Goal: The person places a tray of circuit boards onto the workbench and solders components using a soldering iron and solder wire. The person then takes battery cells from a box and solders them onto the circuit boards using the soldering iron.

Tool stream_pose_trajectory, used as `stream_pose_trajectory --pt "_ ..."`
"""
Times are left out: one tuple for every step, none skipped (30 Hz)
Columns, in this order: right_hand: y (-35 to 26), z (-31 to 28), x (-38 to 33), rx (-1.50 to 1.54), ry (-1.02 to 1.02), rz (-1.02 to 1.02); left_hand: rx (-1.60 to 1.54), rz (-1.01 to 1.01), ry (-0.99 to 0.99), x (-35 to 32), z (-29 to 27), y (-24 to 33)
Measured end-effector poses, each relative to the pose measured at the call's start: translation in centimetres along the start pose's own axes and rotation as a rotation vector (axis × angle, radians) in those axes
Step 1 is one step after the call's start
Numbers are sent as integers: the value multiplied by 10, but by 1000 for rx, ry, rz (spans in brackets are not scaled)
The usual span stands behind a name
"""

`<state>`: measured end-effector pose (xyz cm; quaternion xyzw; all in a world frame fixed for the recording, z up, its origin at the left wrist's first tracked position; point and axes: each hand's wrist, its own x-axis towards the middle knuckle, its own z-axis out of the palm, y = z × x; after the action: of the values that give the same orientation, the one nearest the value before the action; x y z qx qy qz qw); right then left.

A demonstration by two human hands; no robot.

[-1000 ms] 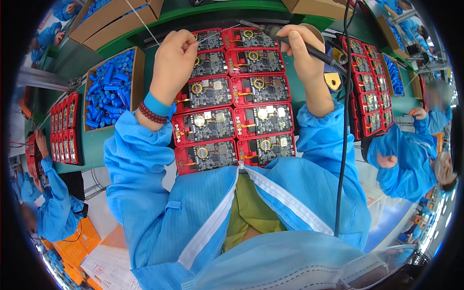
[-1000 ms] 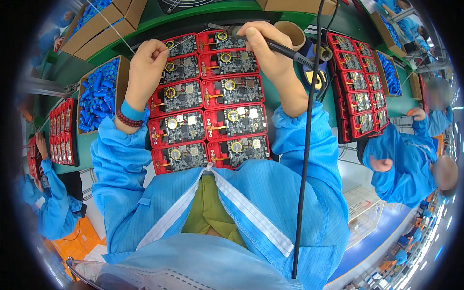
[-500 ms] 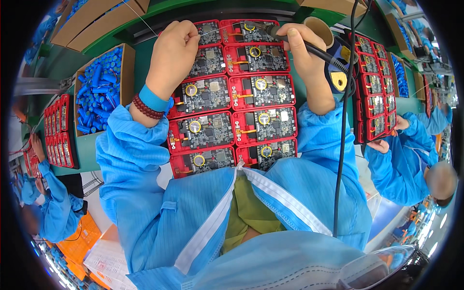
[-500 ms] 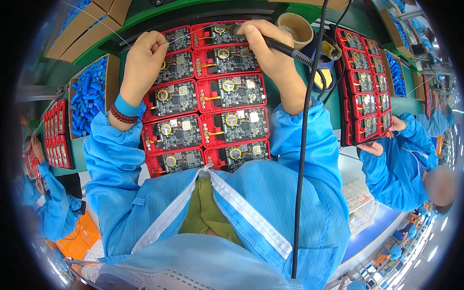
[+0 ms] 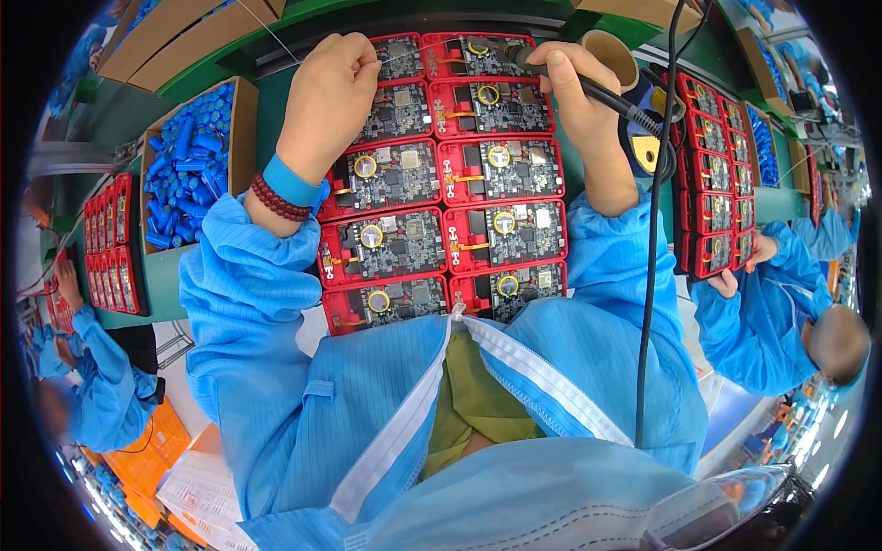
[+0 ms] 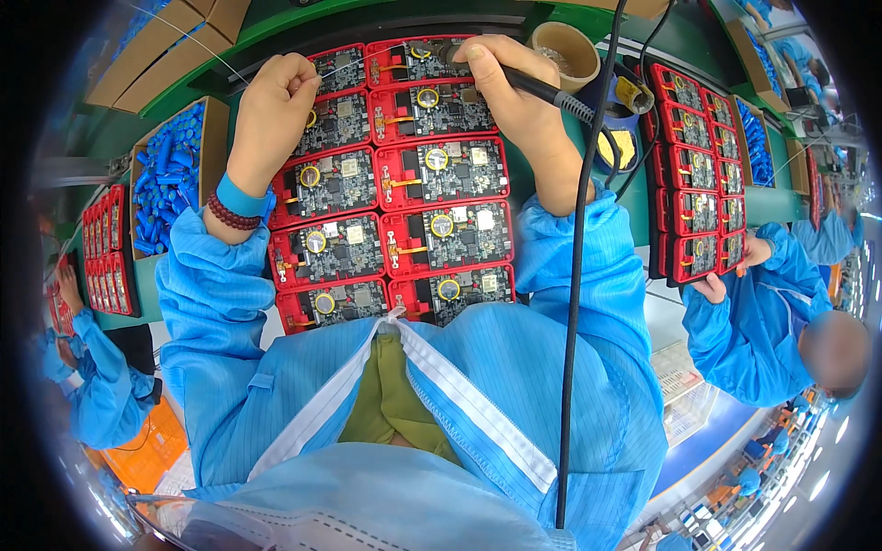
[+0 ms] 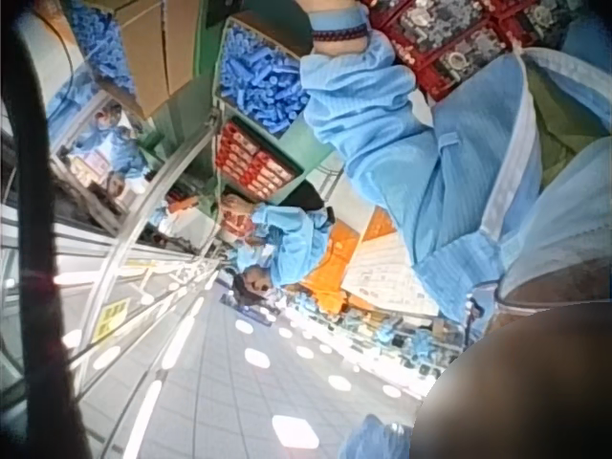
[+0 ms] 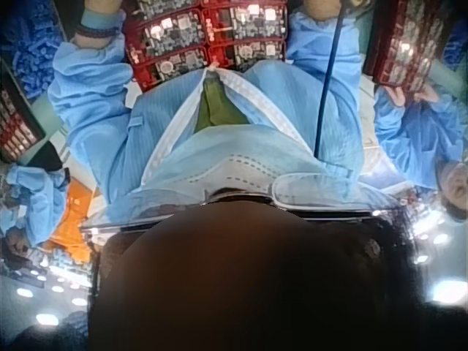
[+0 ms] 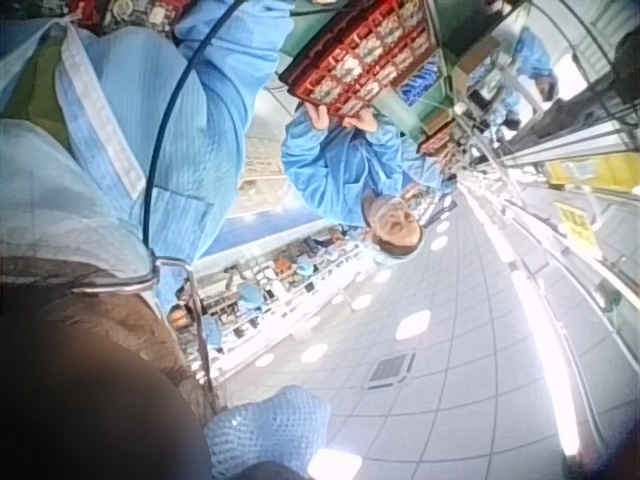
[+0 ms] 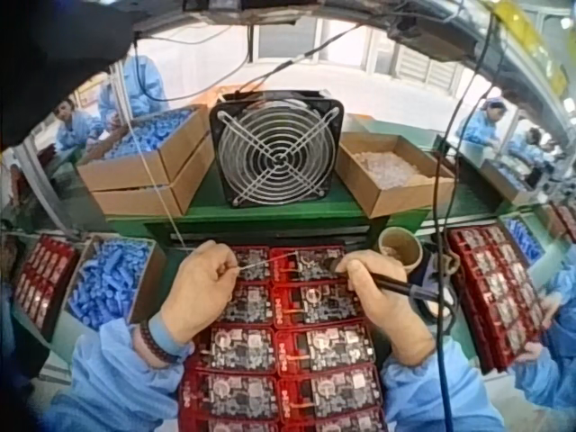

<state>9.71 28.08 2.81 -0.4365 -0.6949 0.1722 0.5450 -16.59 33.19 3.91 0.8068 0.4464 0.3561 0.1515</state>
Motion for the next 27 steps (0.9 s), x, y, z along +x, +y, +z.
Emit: stream_pose_trajectory --pt "0 0 0 8 -9 3 -4 -4 -4 0 0 0" --pt "1 0 1 19 -12 5 -8 -5 -7 0 0 -1" --pt "1 0 1 15 -15 4 -8 -6 -7 0 1 -1" --pt "1 0 1 12 -19 -9 5 25 7 0 2 -2" --pt "1 1 1 9 -23 -23 19 56 21 1 2 -3" --pt "0 1 1 9 -23 -23 19 56 21 1 3 -4" --pt "0 1 1 11 -30 -17 18 54 17 1 3 -4" --pt "-1 1 1 15 -28 -2 17 51 16 1 4 -5" --pt "-1 2 0 13 -36 -13 20 52 15 2 5 -5" --pt "-2 1 -1 43 -32 18 15 63 22 2 5 -6" --pt "-3 2 -1 72 -35 61 10 73 29 2 6 -6" --pt "-3 1 -1 73 -29 49 11 73 30 2 6 -6" --pt "-3 -1 -1 36 -19 47 12 72 31 2 6 -6" --pt "-3 -1 -1 12 -4 49 11 75 34 1 5 -6" --pt "-2 -1 0 -2 -10 47 11 72 30 1 6 -5" --pt "-1 -1 1 -14 -12 9 11 75 25 1 5 -5" --pt "-1 0 1 -22 -12 -21 11 88 28 2 5 -5" --pt "0 0 1 -25 -14 -31 13 79 23 2 6 -5" --pt "0 1 1 -19 -24 -31 22 89 23 3 6 -5" --pt "1 1 1 -13 -34 -30 29 99 22 3 7 -5" --pt "1 2 0 -12 -35 -29 29 98 22 4 8 -5" --pt "1 2 0 -1 -33 -24 33 100 18 5 8 -5" --pt "0 2 0 10 -31 -20 36 103 14 5 9 -5" --pt "0 2 0 10 -32 -20 36 102 15 5 9 -5" --pt "-1 2 0 1 -25 -10 30 98 16 5 10 -4" --pt "-2 1 0 -4 -18 5 24 95 18 5 10 -4" --pt "-3 -1 -1 -7 -17 0 24 95 17 5 9 -3"
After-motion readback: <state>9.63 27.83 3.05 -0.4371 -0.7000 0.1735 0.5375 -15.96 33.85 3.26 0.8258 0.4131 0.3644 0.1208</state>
